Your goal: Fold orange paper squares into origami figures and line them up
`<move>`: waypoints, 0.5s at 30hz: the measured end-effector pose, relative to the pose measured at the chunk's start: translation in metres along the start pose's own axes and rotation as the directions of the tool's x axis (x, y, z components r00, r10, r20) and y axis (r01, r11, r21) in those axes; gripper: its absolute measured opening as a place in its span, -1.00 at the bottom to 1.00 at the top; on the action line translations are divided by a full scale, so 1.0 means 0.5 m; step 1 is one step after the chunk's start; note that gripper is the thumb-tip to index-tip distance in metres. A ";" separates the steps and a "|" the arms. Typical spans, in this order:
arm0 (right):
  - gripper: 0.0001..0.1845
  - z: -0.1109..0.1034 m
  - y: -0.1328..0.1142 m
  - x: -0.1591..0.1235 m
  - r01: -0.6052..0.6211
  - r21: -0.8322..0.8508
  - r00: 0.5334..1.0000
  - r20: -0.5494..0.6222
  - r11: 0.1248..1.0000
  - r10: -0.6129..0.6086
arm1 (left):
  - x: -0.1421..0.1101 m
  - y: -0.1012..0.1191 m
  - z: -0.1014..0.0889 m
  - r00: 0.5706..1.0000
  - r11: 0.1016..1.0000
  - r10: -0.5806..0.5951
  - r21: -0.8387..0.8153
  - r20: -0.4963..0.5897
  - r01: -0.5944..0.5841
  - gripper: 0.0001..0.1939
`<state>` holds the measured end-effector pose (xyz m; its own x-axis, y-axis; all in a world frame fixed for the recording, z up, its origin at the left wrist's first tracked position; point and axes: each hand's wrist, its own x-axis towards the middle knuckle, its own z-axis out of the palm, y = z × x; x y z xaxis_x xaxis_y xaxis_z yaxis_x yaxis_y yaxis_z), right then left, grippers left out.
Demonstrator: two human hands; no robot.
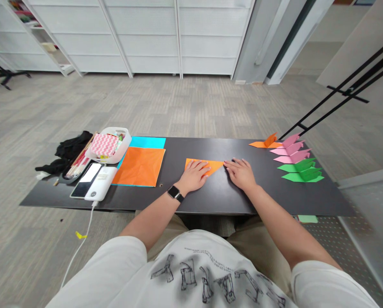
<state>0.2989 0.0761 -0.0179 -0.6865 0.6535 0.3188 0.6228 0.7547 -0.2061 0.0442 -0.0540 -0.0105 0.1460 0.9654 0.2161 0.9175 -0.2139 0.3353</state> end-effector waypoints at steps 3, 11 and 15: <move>-0.57 0.005 0.024 0.007 -0.025 -0.001 0.999 -0.033 1.000 0.025 | 0.001 0.002 -0.002 1.000 1.000 -0.006 -0.009 -0.001 0.006 -0.54; -0.58 0.004 -0.035 0.019 -0.050 0.061 0.992 -0.114 0.997 0.057 | 0.001 0.002 -0.001 1.000 1.000 0.005 -0.012 -0.012 -0.005 -0.55; -0.61 0.036 -0.101 0.036 -0.014 0.090 0.998 -0.063 0.996 0.019 | 0.001 -0.002 0.003 1.000 1.000 -0.007 -0.012 -0.015 0.006 -0.56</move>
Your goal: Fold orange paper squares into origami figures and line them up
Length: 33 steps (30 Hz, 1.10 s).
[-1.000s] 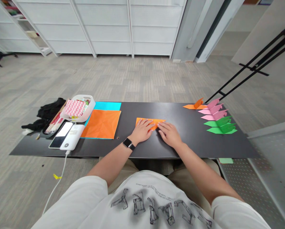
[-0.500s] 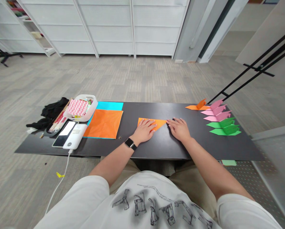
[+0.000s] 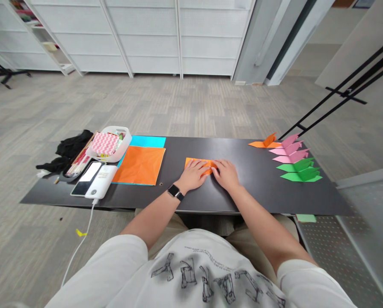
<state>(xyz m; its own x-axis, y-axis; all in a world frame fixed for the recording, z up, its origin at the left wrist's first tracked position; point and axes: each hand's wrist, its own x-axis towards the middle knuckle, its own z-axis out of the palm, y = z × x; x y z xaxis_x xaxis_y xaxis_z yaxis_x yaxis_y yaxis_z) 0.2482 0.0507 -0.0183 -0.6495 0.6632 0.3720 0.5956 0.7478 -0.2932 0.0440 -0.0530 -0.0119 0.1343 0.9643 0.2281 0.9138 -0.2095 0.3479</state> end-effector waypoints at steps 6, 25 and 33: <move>-0.65 0.032 -0.003 0.004 -0.016 -0.005 1.000 0.010 1.000 0.016 | -0.003 -0.010 -0.006 1.000 1.000 0.002 -0.023 0.008 -0.002 -0.54; -0.60 0.025 -0.004 0.000 -0.091 -0.056 0.995 -0.039 0.994 0.089 | -0.013 -0.051 -0.029 0.986 0.990 -0.054 -0.136 -0.157 0.033 -0.53; -0.60 0.009 -0.006 -0.004 0.060 0.097 0.998 0.030 0.993 -0.064 | -0.005 -0.053 -0.019 0.977 0.984 -0.166 -0.083 -0.136 0.156 -0.64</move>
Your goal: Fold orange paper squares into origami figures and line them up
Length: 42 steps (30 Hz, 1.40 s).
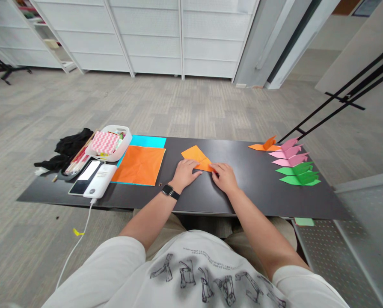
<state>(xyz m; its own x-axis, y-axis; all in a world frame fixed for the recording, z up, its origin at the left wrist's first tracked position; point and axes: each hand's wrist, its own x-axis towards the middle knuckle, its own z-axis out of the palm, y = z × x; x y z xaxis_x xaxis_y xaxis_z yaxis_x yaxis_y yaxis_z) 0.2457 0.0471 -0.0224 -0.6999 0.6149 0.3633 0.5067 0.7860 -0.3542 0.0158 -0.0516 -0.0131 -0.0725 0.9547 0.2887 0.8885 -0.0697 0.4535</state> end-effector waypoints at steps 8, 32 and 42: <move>-0.53 0.005 0.004 -0.001 -0.020 0.000 1.000 -0.012 1.000 0.020 | 0.001 0.009 -0.005 1.000 0.999 0.008 0.035 0.030 -0.009 -0.77; -0.41 0.011 0.031 0.005 -0.172 0.475 0.899 -0.283 0.863 0.335 | 0.010 -0.004 -0.019 0.852 0.584 -0.416 -0.811 -0.317 -0.017 -0.70; -0.23 0.004 0.037 -0.005 -0.205 0.665 0.948 -0.049 0.719 0.315 | 0.013 0.003 0.022 0.893 0.588 -0.444 -0.777 -0.079 0.224 -0.54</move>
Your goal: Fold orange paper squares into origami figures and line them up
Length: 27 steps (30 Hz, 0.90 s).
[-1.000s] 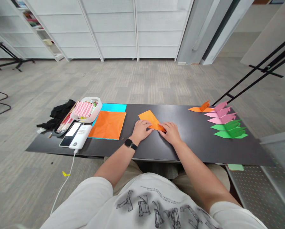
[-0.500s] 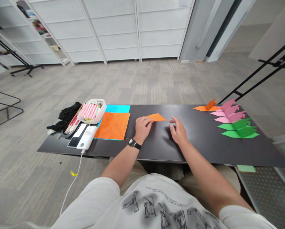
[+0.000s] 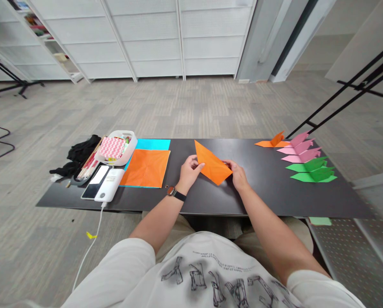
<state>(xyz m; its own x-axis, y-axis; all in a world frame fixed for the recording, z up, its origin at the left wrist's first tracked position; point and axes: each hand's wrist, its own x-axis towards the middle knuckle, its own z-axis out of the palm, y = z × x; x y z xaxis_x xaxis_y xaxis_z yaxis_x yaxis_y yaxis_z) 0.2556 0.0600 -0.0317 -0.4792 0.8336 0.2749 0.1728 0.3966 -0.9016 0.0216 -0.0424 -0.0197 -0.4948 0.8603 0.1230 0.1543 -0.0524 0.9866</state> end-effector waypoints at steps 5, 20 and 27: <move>-0.43 0.003 -0.010 0.000 -0.003 -0.070 1.000 -0.026 0.998 0.001 | -0.003 -0.001 -0.006 0.999 0.970 0.027 0.243 -0.019 -0.022 -0.33; -0.66 0.004 -0.002 0.007 -0.023 -0.145 0.994 -0.107 0.989 0.008 | -0.023 0.025 0.002 0.927 0.596 0.201 0.712 0.317 -0.372 -0.77; -0.51 0.002 0.003 0.005 0.201 -0.335 0.979 0.025 0.921 -0.204 | -0.033 0.032 0.007 0.946 0.580 0.176 0.747 0.274 -0.324 -0.73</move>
<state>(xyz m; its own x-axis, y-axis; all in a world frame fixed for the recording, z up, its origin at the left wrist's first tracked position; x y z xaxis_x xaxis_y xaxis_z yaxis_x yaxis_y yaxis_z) 0.2539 0.0625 -0.0328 -0.5259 0.7251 0.4445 0.3513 0.6612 -0.6629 0.0350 -0.0557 -0.0062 -0.2067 0.9431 0.2603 0.8889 0.0698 0.4528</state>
